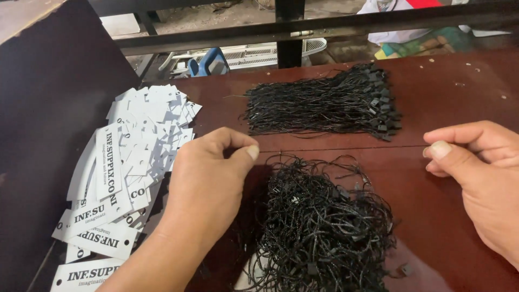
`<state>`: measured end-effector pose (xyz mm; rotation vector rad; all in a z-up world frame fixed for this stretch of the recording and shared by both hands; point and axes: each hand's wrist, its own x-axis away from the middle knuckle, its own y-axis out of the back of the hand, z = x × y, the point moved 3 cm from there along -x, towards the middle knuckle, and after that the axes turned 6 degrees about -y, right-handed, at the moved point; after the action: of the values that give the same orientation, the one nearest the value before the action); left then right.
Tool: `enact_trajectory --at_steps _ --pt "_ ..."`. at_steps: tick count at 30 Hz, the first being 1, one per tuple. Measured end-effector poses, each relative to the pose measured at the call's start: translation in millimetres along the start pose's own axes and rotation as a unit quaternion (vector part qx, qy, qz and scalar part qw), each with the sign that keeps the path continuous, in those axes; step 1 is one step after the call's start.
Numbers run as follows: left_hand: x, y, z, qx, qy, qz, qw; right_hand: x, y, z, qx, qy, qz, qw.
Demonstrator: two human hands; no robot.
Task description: Organizing tangled string tags by picking them individually and laying them out neatly in a row on a table.
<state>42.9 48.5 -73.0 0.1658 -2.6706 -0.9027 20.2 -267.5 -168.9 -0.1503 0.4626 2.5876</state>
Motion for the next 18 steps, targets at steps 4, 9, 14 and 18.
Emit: enact_trajectory --at_steps 4,9,14,18 --pt "-10 -4 14 0.04 -0.019 -0.011 0.999 -2 -1 -1 -0.009 0.012 0.001 1.0" --pt "-15 -12 24 0.042 -0.027 -0.022 0.998 -1 0 -5 -0.009 0.005 -0.011 1.0" --pt "-15 -9 25 0.069 -0.027 -0.028 0.997 -1 -3 1 -0.006 0.006 0.008 1.0" --pt "-17 -9 25 0.048 -0.047 -0.011 0.998 -3 -6 13 0.012 -0.019 0.018 1.0"
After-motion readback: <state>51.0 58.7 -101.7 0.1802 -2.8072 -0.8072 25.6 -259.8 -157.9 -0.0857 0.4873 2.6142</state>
